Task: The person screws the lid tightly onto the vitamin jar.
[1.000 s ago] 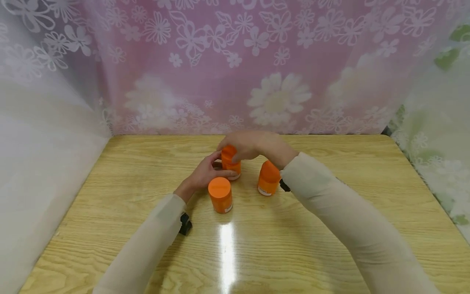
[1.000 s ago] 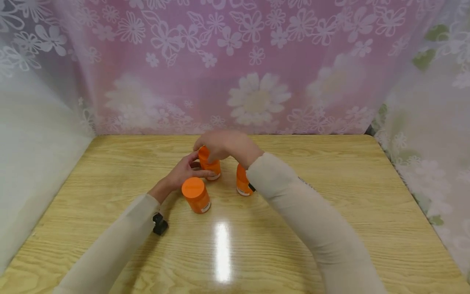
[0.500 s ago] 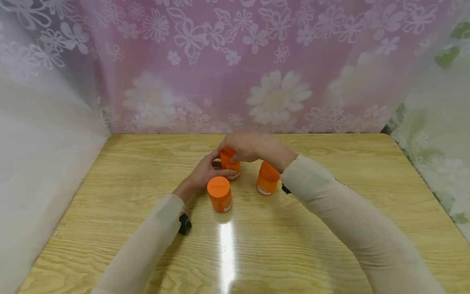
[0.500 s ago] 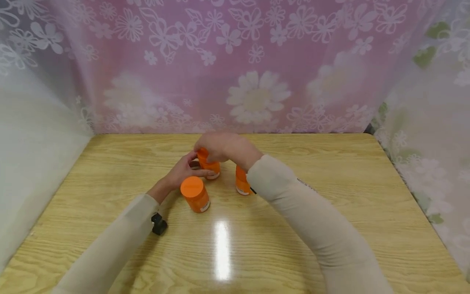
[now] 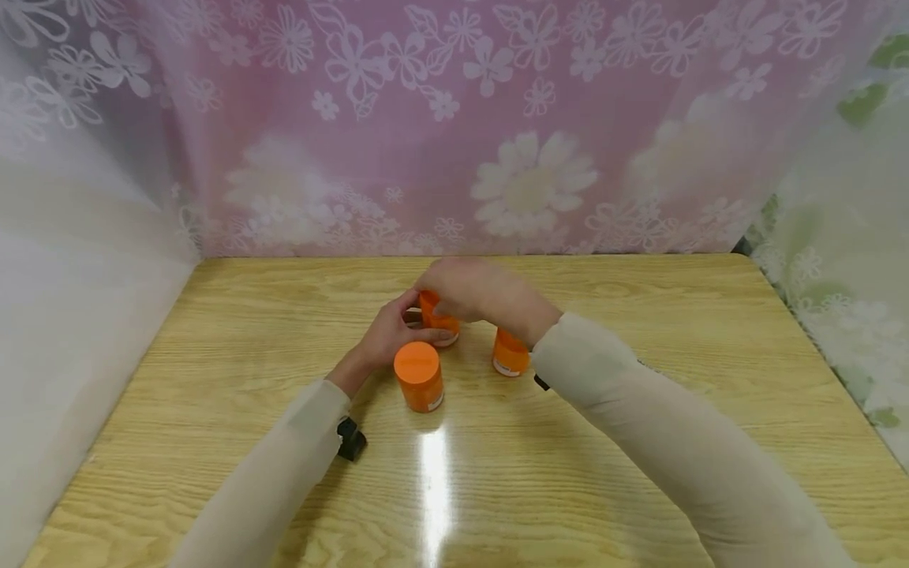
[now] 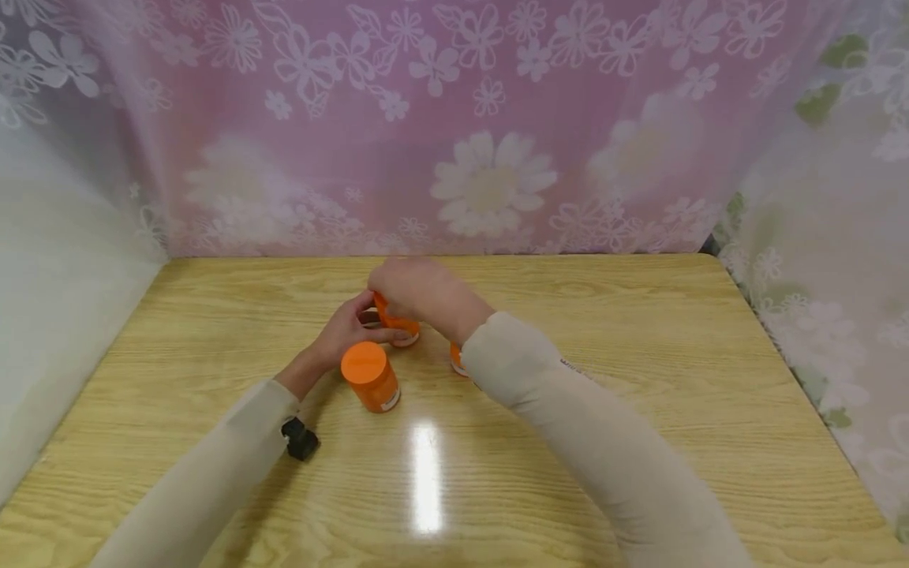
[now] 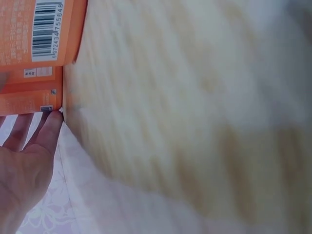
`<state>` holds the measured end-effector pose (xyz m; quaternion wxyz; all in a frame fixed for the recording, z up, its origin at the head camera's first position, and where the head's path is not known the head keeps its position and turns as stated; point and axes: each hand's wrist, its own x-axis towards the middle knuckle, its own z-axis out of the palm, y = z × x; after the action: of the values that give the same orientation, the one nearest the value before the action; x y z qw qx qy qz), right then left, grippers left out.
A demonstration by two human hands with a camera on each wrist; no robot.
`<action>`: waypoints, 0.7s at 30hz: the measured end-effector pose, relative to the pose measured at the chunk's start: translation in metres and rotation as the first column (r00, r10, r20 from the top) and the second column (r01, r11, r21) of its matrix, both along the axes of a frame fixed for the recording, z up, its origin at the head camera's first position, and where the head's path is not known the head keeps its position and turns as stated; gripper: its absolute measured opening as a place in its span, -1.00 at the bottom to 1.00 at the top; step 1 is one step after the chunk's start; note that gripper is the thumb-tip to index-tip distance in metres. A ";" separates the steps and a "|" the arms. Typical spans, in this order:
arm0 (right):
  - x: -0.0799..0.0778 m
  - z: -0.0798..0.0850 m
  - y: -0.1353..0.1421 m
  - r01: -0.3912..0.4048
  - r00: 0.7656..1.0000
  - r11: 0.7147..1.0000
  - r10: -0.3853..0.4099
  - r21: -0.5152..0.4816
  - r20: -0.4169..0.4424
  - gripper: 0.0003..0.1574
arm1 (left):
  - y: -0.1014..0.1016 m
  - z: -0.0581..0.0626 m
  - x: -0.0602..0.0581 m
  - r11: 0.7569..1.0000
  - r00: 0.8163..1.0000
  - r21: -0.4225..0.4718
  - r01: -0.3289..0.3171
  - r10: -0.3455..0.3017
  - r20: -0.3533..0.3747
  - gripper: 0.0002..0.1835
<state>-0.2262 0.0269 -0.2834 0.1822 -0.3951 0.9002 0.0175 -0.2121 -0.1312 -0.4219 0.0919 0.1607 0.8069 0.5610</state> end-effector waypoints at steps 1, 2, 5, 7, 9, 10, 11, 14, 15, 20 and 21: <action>0.001 0.000 -0.001 0.008 1.000 1.000 -0.008 -0.001 -0.013 -0.58 | 0.000 0.000 0.000 1.000 1.000 0.005 0.000 0.000 -0.003 -0.43; 0.003 -0.001 -0.002 0.019 1.000 1.000 -0.019 -0.003 -0.025 -0.61 | 0.000 0.000 0.001 1.000 1.000 0.007 -0.004 0.004 -0.005 -0.43; 0.006 -0.002 -0.004 0.066 0.997 0.998 -0.066 -0.017 -0.031 -0.70 | 0.000 -0.001 0.002 1.000 1.000 0.012 -0.010 0.010 -0.006 -0.43; 0.008 -0.002 -0.004 0.093 0.995 0.995 -0.094 -0.027 -0.032 -0.75 | 0.001 -0.001 0.002 1.000 1.000 0.019 -0.011 0.011 -0.009 -0.43; 0.010 -0.003 -0.004 0.121 0.992 0.992 -0.123 -0.044 -0.030 -0.75 | 0.002 0.000 0.003 1.000 1.000 0.025 -0.012 0.012 -0.019 -0.43; 0.011 -0.003 -0.004 0.134 0.990 0.990 -0.136 -0.055 -0.030 -0.75 | 0.003 0.000 0.003 1.000 1.000 0.026 -0.015 0.016 -0.023 -0.43; 0.011 -0.003 -0.004 0.141 0.989 0.988 -0.144 -0.063 -0.036 -0.75 | 0.003 0.000 0.003 0.999 0.999 0.026 -0.020 0.021 -0.027 -0.43; 0.012 -0.004 -0.005 0.166 0.984 0.982 -0.170 -0.095 -0.044 -0.80 | 0.004 0.002 0.004 0.999 0.999 0.025 -0.032 0.033 -0.031 -0.43; 0.013 -0.004 -0.006 0.171 0.983 0.980 -0.177 -0.102 -0.048 -0.84 | 0.004 0.002 0.005 0.999 0.999 0.026 -0.033 0.034 -0.032 -0.43; 0.017 -0.006 -0.008 0.200 0.975 0.973 -0.209 -0.115 -0.077 -0.90 | 0.006 0.018 0.012 1.000 1.000 0.022 -0.023 0.023 -0.011 -0.44; 0.018 -0.006 -0.009 0.205 0.973 0.972 -0.216 -0.114 -0.087 -0.90 | 0.005 0.018 0.012 1.000 1.000 0.023 -0.017 0.017 -0.009 -0.44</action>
<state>-0.2079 0.0181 -0.2896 0.1176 -0.3049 0.9446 -0.0293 -0.2002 -0.1258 -0.4042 0.0817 0.1575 0.8020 0.5704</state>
